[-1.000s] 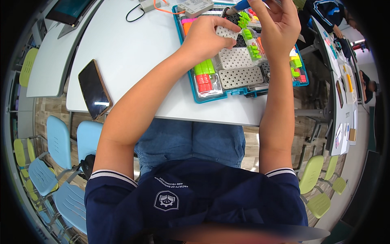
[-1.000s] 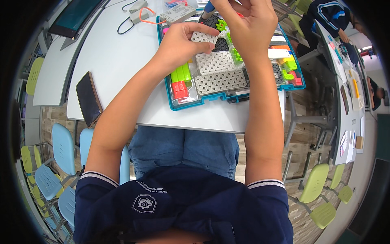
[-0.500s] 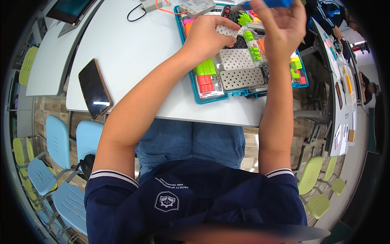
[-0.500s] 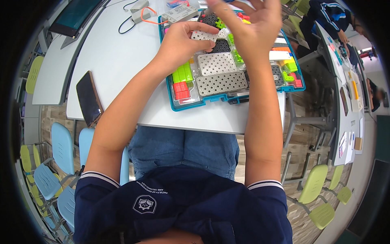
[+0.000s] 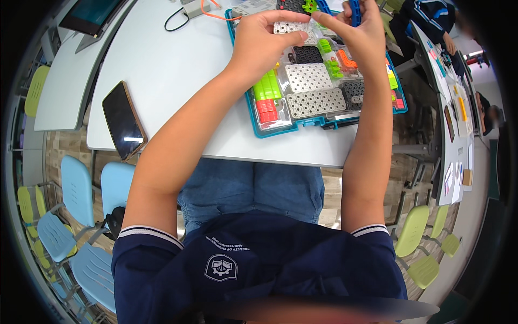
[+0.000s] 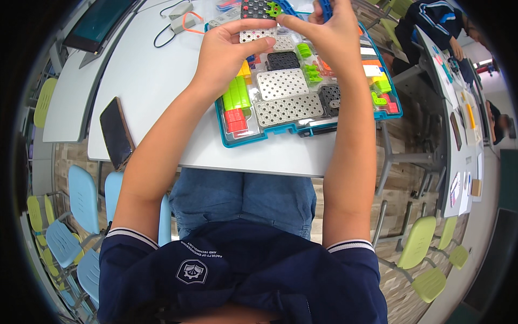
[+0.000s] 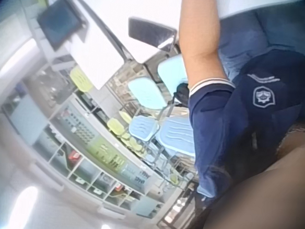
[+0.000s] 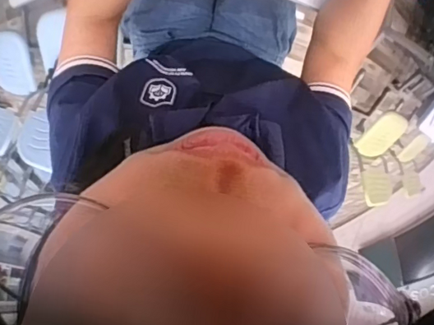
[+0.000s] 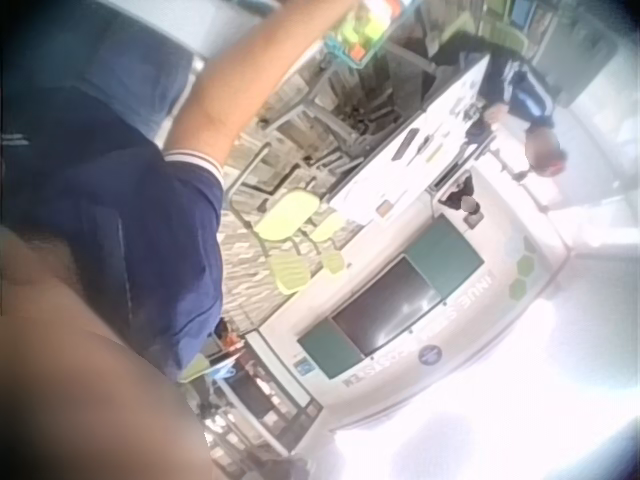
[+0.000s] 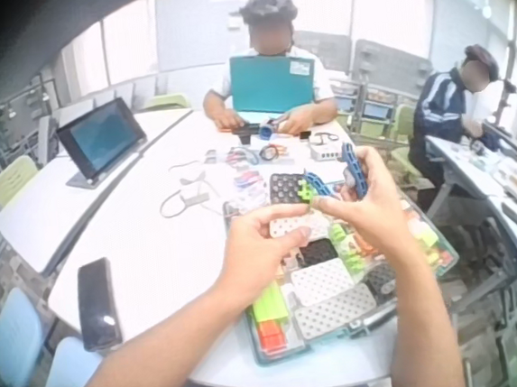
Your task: The person uses a blue plastic tool to press and separate small plastic components from a perforated sheet inside a teal organizer. They repeatedly pick up the sheet, apply the tool to individual pieces, and place the sheet back into the organizer while handling the separated parts.
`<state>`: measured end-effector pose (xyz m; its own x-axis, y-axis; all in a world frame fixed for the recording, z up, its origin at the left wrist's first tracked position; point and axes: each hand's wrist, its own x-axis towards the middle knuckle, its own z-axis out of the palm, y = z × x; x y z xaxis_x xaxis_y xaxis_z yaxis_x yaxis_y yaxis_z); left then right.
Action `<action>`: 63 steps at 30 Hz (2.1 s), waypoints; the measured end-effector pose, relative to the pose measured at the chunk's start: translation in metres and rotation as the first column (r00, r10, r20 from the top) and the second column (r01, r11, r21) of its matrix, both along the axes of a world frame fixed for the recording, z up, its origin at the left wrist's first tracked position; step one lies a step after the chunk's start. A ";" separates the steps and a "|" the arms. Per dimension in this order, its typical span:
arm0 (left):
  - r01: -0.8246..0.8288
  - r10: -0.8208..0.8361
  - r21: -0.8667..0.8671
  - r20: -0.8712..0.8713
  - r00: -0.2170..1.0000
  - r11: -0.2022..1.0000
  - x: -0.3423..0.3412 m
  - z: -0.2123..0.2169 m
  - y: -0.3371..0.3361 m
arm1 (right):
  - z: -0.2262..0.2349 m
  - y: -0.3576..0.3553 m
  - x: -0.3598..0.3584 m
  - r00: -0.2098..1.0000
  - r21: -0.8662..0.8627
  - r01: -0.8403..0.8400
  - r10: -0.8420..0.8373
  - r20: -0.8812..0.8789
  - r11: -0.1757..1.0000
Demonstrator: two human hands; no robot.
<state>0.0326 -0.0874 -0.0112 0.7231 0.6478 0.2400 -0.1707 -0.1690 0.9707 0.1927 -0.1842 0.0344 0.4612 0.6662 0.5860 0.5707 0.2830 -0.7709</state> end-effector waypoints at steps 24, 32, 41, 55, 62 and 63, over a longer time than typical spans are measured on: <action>0.050 -0.049 -0.029 0.043 0.998 0.998 -0.001 0.001 -0.002 | -0.004 0.002 -0.004 0.999 0.080 0.017 -0.020 0.038 0.997; -0.054 0.054 -0.020 0.014 0.998 0.998 0.001 -0.003 0.005 | 0.018 -0.027 0.027 0.970 0.067 0.243 -0.240 -0.048 0.968; -0.077 0.078 0.062 -0.023 0.997 0.995 0.001 -0.005 0.004 | -0.006 -0.023 0.043 0.837 -0.350 0.344 -0.115 0.535 0.872; -0.068 0.064 0.066 0.065 0.996 0.995 0.005 -0.014 0.006 | -0.020 -0.019 0.034 0.850 -0.599 0.342 0.032 0.525 0.724; -0.031 0.033 0.081 -0.025 0.999 0.996 0.001 -0.007 0.003 | -0.018 -0.022 0.042 0.793 -0.453 0.305 0.040 0.607 0.837; -0.030 0.033 0.071 -0.045 0.998 0.997 0.000 -0.005 0.002 | -0.015 -0.023 0.044 0.811 -0.455 0.273 0.052 0.582 0.847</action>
